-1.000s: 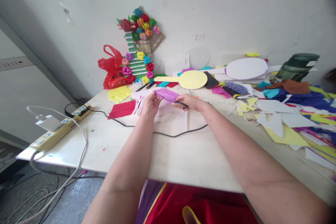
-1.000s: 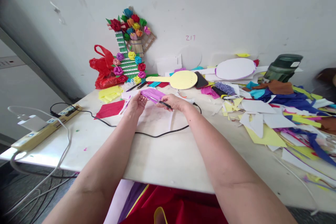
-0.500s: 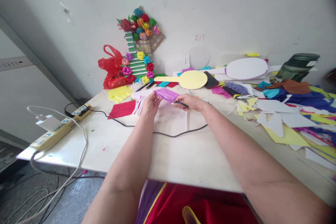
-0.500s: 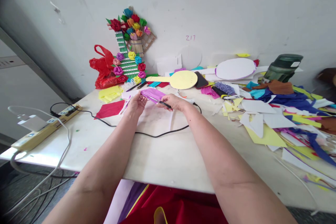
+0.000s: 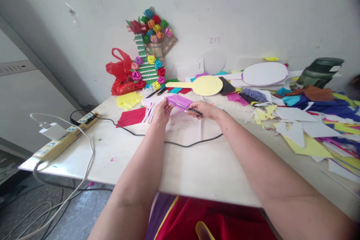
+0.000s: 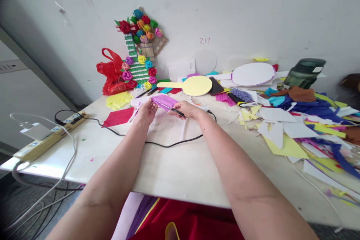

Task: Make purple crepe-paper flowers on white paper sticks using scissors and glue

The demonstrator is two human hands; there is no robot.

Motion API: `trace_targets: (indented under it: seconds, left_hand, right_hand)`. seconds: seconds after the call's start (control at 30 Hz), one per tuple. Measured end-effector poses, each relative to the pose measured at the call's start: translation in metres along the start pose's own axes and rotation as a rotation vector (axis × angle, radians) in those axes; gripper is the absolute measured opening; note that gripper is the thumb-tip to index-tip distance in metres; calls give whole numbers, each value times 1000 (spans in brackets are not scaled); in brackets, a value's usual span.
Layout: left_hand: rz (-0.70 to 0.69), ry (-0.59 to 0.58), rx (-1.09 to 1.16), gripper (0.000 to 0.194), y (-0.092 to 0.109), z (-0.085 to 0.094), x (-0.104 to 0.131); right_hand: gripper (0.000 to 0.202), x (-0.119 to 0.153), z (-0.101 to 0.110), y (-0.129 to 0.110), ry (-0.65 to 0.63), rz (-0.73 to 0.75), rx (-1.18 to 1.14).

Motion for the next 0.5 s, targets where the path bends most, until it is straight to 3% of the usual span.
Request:
trace_targets:
  seconds: [0.5]
  left_hand:
    - [29, -3, 6, 15, -2, -4, 5]
  right_hand:
    - [30, 2, 1, -3, 16, -18, 16]
Point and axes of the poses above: each hand's wrist, its own x-axis away from the middle knuckle, its own z-axis out of the back of the hand, y = z × x, the point moved 8 cm from there along -x, towards the middle knuckle, and after that the axes turned 12 degrees about x, right-handed, at the moved point
